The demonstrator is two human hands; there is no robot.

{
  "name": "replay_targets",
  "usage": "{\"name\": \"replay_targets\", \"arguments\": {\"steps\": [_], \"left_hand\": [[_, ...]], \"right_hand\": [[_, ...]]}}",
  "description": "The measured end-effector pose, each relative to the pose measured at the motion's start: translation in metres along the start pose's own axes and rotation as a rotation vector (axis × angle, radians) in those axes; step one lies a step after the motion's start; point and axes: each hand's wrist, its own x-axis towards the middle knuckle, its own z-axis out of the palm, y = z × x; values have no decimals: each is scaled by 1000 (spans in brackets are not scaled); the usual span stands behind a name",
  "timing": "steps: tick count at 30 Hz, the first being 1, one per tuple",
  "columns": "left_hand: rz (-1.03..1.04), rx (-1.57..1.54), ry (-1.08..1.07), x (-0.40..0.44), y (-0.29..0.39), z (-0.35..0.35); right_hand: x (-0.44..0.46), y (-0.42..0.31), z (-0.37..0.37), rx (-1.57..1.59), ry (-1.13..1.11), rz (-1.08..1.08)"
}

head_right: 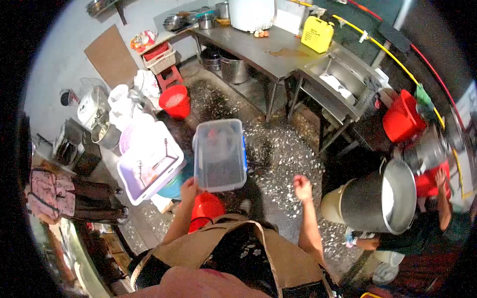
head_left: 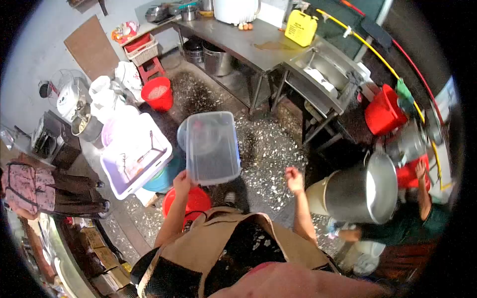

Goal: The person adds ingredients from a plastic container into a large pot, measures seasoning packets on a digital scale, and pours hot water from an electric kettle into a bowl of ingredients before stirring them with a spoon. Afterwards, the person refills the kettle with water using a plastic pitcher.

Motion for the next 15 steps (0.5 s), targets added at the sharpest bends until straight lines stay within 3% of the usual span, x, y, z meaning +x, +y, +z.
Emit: {"name": "replay_targets", "arguments": {"steps": [1, 2, 4, 5, 6, 7, 9, 11, 12, 14, 15], "left_hand": [[-20, -6, 4, 22, 13, 17], [-21, -148, -27, 51, 33, 40], [-42, -280, -8, 108, 71, 81], [-34, -276, -3, 135, 85, 97], [-57, -238, -4, 169, 99, 116], [-81, -202, -4, 205, 116, 135], [-54, -224, -21, 276, 138, 169], [-30, -248, -54, 332, 157, 200], [3, -368, -2, 366, 159, 219], [5, -361, 62, 428, 187, 254], [-22, -340, 111, 453, 199, 267]], "right_hand": [[0, -1, 5, 113, -39, 212], [10, -10, 1, -43, -176, 526], [17, 76, -16, 1372, -142, 893], [11, 115, -27, 620, -301, 437], [20, 137, -36, 251, -236, 440], [31, 152, -43, -111, -161, 627], [55, 203, -57, -520, -195, 819], [83, 281, -66, -850, -394, 737], [129, 265, -58, -1260, -597, 780], [259, 222, -51, -1364, -758, 871], [299, 243, -42, -1479, -583, 656]]}}
